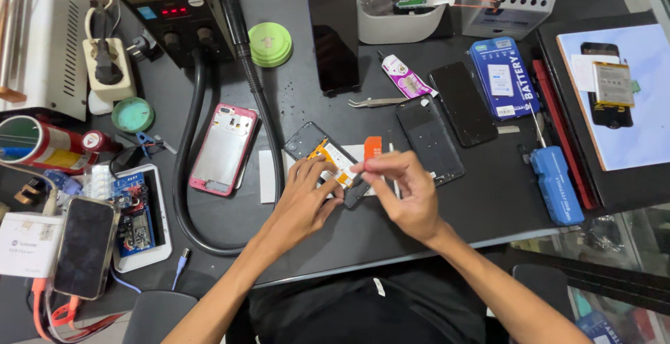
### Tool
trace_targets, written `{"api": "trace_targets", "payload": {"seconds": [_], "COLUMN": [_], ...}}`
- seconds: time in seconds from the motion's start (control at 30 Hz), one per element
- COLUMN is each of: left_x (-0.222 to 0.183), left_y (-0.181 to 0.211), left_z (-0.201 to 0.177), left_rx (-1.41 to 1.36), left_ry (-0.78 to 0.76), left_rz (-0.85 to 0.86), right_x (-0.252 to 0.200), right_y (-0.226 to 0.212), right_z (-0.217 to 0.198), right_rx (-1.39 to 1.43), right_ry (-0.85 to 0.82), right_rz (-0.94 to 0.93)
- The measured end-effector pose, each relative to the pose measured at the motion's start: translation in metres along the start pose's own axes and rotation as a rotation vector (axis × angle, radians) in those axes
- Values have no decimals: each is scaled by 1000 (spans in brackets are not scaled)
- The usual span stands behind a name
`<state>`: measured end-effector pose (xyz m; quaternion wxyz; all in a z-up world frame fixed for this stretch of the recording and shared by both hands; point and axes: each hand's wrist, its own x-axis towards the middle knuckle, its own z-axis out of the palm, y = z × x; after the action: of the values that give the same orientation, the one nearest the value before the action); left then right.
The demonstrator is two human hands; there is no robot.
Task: The person disassembles a smartphone by unscrewing the back cover and removing internal components. They use a screwdriver and a heat gun to loosen adhesive, then separate the screen assembly from the frame. The person handles the battery, motherboard, and display connectors during the process.
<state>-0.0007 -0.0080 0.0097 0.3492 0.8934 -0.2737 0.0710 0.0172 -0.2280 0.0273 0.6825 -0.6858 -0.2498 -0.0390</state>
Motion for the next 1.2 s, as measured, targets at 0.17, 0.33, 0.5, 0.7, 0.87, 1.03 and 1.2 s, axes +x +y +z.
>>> {"api": "trace_targets", "payload": {"seconds": [0.17,0.33,0.5,0.7,0.87,1.03,1.2], "left_x": [2,7,30,100,144,146,116], "left_y": [5,10,20,25,25,24,14], "left_z": [4,2,10,53,92,97,62], "left_rx": [11,-38,-36,80,62,71,112], "left_ry": [1,-2,27,21,37,66,160], "left_rz": [-29,-74,11,169,141,104,48], "right_x": [7,-3,-11,-13,-15,-16,-16], "right_y": [-8,-14,-4,4,10,9,4], "right_z": [-32,-78,-111,-131,-132,-131,-132], "right_rx": [-54,-60,14,-50,-43,-53,4], "right_ry": [123,241,472,579,540,524,531], "right_rz": [10,71,6,14,-31,-37,-4]}}
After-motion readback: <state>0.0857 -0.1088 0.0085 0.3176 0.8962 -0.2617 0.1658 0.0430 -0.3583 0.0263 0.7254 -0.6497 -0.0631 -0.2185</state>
